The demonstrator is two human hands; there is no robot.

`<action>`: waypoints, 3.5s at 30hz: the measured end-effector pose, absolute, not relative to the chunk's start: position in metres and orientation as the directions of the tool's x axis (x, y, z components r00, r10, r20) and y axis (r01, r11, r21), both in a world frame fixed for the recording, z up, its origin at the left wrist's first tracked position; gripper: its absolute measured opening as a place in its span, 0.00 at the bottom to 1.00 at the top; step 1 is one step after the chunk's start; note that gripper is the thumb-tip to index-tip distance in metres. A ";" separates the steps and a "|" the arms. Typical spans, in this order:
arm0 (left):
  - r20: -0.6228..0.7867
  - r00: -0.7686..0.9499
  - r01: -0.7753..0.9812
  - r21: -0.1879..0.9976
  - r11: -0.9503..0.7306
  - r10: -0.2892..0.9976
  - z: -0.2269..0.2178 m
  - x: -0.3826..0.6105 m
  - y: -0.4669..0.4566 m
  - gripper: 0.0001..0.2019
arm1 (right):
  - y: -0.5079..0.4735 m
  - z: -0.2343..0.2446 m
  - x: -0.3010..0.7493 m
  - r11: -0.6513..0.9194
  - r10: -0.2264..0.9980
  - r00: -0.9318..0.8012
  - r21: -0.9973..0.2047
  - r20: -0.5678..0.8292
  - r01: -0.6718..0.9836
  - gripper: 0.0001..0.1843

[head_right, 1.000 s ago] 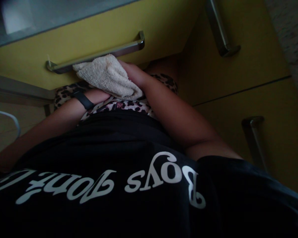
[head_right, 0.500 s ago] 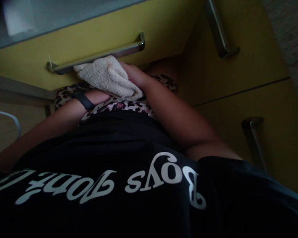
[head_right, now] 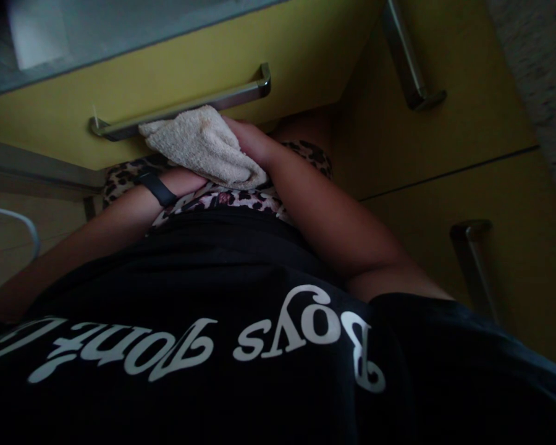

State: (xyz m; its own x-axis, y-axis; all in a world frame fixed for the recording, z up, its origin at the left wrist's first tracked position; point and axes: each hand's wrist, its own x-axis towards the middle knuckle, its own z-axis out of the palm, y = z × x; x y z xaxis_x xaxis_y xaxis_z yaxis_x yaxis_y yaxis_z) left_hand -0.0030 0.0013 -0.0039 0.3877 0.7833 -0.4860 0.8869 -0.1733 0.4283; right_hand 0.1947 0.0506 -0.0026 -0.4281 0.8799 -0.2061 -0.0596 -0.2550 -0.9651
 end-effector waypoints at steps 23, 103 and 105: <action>-0.518 0.359 0.896 0.424 -0.131 0.777 0.003 0.001 0.000 0.31 | 0.053 -0.013 0.194 -0.273 0.886 -0.400 -0.961 -0.233 -0.043 0.20; -0.453 0.369 0.864 0.489 -0.120 0.812 -0.005 -0.002 0.003 0.28 | 0.059 -0.018 0.194 -0.210 0.879 -0.449 -0.975 -0.159 -0.066 0.21; -0.457 0.370 0.865 0.487 -0.120 0.809 -0.001 0.000 0.002 0.28 | 0.060 -0.019 0.195 -0.219 0.877 -0.450 -0.974 -0.170 -0.060 0.22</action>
State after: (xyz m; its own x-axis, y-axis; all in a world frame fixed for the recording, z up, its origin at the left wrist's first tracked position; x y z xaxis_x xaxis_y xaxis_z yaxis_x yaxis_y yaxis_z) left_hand -0.0005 0.0018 -0.0014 0.3701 0.8086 -0.4574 0.8650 -0.1203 0.4872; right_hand 0.1948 0.0605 -0.0195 -0.4498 0.8768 -0.1697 -0.0601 -0.2193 -0.9738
